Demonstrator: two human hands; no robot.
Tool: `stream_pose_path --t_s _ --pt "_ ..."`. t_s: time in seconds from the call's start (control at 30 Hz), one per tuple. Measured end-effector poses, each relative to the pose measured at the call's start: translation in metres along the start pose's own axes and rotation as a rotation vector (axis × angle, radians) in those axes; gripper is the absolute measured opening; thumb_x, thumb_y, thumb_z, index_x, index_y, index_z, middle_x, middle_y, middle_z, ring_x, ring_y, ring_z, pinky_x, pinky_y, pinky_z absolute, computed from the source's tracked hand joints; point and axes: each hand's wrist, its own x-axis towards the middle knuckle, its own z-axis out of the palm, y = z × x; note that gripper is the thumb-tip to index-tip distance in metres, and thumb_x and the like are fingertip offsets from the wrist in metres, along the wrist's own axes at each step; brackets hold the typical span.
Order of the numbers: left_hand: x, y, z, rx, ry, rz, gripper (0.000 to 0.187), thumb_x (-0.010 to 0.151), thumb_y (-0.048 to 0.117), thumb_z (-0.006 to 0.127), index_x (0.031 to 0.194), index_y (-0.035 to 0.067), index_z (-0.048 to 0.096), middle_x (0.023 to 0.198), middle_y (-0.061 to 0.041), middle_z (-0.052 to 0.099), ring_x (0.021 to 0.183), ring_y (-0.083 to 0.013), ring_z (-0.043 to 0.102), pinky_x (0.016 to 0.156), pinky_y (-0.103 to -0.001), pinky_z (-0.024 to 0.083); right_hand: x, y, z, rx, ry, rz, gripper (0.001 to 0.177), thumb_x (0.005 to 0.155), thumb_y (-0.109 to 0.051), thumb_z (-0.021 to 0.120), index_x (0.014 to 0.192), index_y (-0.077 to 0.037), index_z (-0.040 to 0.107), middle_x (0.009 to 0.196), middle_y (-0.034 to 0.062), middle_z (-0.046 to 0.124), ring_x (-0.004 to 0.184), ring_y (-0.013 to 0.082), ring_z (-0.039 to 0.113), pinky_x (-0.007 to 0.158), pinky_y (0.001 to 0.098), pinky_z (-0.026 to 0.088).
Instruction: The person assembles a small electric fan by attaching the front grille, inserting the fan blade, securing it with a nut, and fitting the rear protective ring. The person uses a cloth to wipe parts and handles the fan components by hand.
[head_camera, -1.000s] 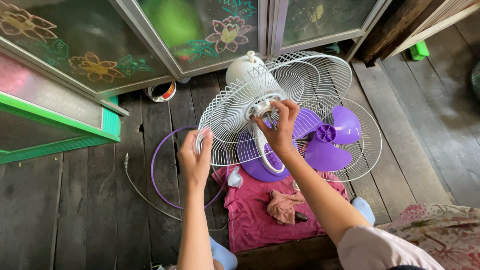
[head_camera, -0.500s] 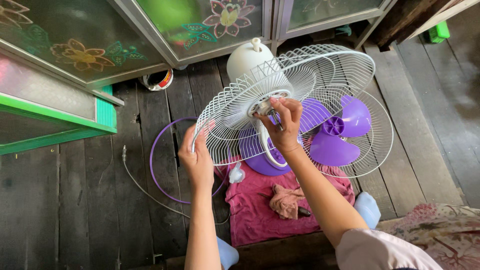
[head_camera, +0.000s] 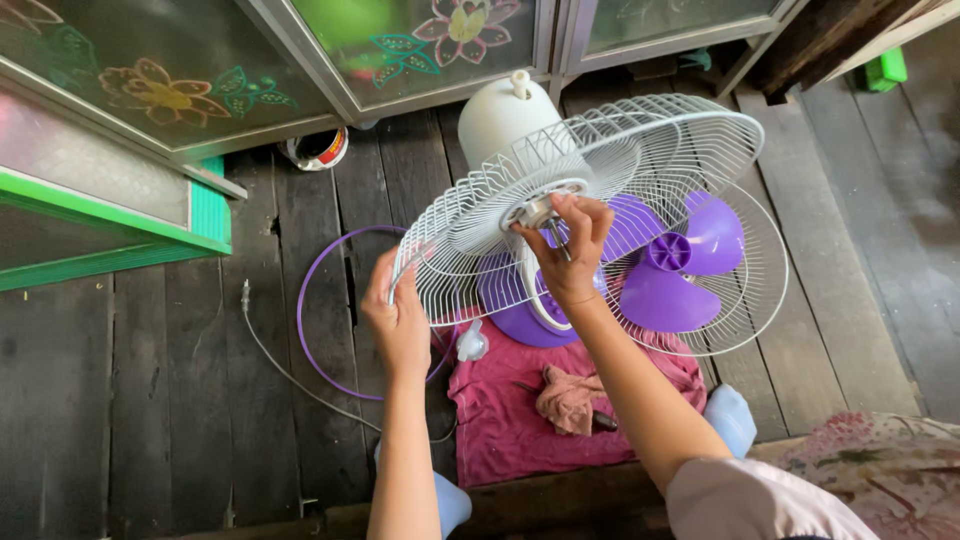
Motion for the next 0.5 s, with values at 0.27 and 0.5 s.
stream_pose_path --t_s 0.27,0.5 --pt "0.012 0.012 -0.003 0.009 -0.027 0.077 0.029 0.106 0.016 0.061 0.129 -0.002 0.065 0.121 -0.010 0.073 0.112 -0.0168 0.068 0.100 -0.030 0.051 0.012 -0.015 -0.047 0.125 -0.282 0.062 0.071 0.083 0.001 0.083 0.146 -0.009 0.053 0.133 0.0163 0.048 0.117 0.0328 0.056 0.098 0.0395 0.053" --pt "0.029 0.080 0.002 0.227 -0.055 0.348 0.035 0.102 0.020 0.068 0.131 0.000 0.065 0.128 -0.015 0.072 0.123 -0.0270 0.068 0.107 -0.038 0.050 0.028 -0.019 -0.115 0.113 -0.266 0.166 0.053 0.090 0.008 0.068 0.138 -0.010 0.059 0.132 0.0155 0.052 0.109 0.0266 0.062 0.090 0.0354 0.056"
